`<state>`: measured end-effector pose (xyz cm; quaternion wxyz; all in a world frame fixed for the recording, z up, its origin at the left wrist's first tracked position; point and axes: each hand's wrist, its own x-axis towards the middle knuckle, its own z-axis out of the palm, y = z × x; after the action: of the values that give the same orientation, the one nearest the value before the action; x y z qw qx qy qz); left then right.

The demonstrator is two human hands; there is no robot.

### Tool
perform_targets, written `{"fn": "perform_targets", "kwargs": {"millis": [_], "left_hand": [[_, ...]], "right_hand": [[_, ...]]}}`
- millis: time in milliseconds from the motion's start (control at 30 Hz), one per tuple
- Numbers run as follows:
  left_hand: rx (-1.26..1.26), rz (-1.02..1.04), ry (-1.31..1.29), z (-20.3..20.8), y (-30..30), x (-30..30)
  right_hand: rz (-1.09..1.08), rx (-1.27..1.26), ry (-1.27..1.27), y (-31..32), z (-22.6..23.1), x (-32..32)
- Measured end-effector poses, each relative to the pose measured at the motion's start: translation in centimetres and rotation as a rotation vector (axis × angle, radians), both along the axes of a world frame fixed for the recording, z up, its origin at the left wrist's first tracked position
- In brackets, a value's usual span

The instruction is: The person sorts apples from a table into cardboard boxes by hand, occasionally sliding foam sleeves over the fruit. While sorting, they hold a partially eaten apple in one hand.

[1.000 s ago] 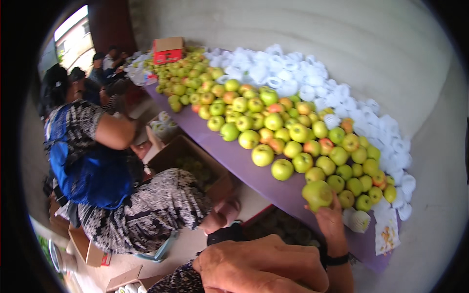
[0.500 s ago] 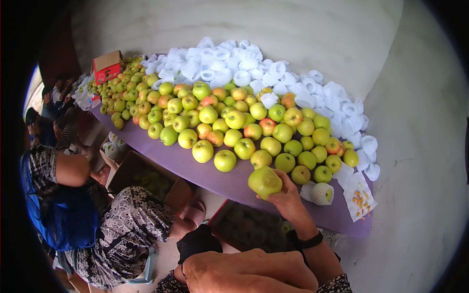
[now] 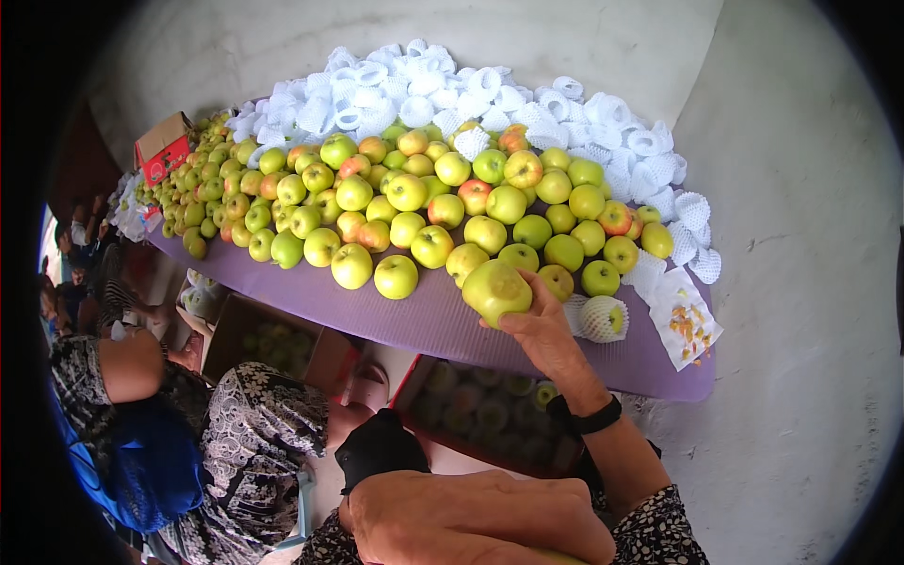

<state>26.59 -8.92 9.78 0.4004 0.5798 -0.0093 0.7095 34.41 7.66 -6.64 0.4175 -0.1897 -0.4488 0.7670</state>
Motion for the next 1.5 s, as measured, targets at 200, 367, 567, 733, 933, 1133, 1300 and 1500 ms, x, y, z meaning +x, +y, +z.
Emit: {"fn": "perform_targets", "kwargs": {"millis": [200,367,567,733,933,1133,1300,1500], "left_hand": [[-0.064,0.085,-0.110,0.6,-0.1,0.8],[-0.075,0.171,-0.006,0.3,0.2,0.4],[-0.156,0.182,-0.041,-1.0,-0.4,1.6],[-0.329,0.028,-0.132,0.2,1.0,0.6],[-0.120,-0.075,0.208,-3.1,4.7,-5.4],[-0.403,-0.379,0.204,-4.2,7.0,-5.8],[-0.604,-0.300,0.078,-3.8,7.5,-7.8],[-0.622,-0.392,-0.160,-4.1,8.8,-7.6]], "right_hand": [[-0.038,0.021,-0.007,-0.1,0.3,-0.5],[-0.030,-0.025,0.029,0.1,1.0,-0.5],[-0.139,0.068,-0.045,1.9,0.5,-0.3],[-0.509,0.469,-0.429,4.3,1.2,1.2],[-0.641,0.691,-0.834,4.5,2.1,-0.8],[-0.675,0.807,-0.930,5.3,1.9,2.8],[-0.632,0.844,-0.935,5.3,1.2,0.5],[-0.644,0.886,-0.965,6.9,0.2,1.5]]}}
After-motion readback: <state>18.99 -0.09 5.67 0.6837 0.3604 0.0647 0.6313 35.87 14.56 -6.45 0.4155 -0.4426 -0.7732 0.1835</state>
